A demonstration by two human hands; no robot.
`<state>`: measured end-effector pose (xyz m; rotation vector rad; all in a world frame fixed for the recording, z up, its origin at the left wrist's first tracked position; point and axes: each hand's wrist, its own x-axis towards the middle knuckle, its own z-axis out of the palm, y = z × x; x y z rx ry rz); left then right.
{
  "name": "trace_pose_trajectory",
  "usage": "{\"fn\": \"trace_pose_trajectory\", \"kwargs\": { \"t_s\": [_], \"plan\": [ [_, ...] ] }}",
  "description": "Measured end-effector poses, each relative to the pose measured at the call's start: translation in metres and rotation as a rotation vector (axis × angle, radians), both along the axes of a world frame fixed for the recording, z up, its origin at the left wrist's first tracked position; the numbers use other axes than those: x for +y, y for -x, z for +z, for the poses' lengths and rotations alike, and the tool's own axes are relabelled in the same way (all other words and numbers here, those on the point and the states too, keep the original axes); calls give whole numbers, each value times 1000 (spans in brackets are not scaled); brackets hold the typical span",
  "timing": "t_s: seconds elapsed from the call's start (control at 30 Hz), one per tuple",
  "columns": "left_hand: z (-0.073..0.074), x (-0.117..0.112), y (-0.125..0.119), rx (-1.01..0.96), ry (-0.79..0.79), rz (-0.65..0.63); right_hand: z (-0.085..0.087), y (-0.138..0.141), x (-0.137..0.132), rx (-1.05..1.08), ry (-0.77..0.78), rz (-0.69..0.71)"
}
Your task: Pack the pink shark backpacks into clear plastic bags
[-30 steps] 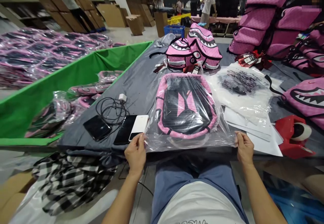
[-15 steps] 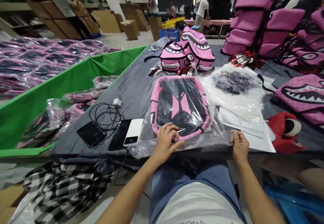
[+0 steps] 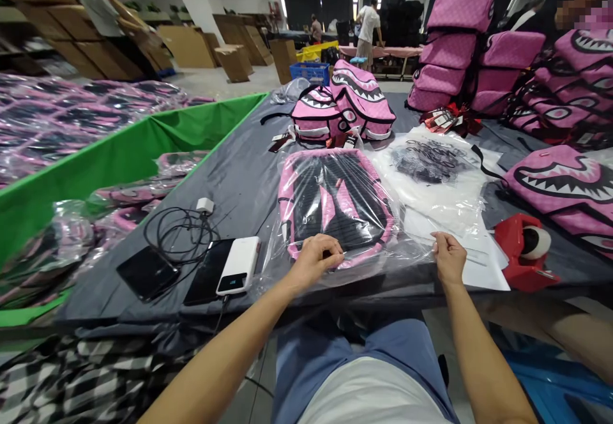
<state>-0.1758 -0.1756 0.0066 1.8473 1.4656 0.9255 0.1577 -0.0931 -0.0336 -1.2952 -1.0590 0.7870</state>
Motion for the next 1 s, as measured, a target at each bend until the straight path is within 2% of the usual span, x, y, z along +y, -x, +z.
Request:
{"fn": "trace_pose_trajectory", "kwargs": {
  "t_s": [0.13, 0.23, 0.33, 0.47, 0.53, 0.6, 0.7, 0.8, 0.9, 1.0],
  "plan": [
    [1, 3, -4, -58, 78, 1, -2, -8, -3, -26, 141, 91],
    [2, 2, -3, -55, 84, 23, 6, -37, -20, -122, 102, 30],
    [3, 3, -4, -51, 77, 26, 27, -93, -32, -325, -8, -141],
    [8, 0, -7, -17, 68, 16, 59, -180, -34, -567, -74, -477],
    [10, -2, -6, 11, 79, 16, 73, -213, -36, -648, 9, -580],
    [8, -1, -2, 40, 112, 51, 79, -236, -39, -676, 168, -580],
    [1, 7, 4, 77, 199, 94, 71, -251, -42, -648, 283, -525],
    [-2, 10, 5, 93, 250, 131, 54, -247, -42, -584, 335, -449],
    [2, 8, 3, 113, 243, 150, 42, -238, -37, -513, 365, -397],
    [8, 3, 1, 132, 201, 141, 41, -230, -26, -470, 367, -398]
  ]
}}
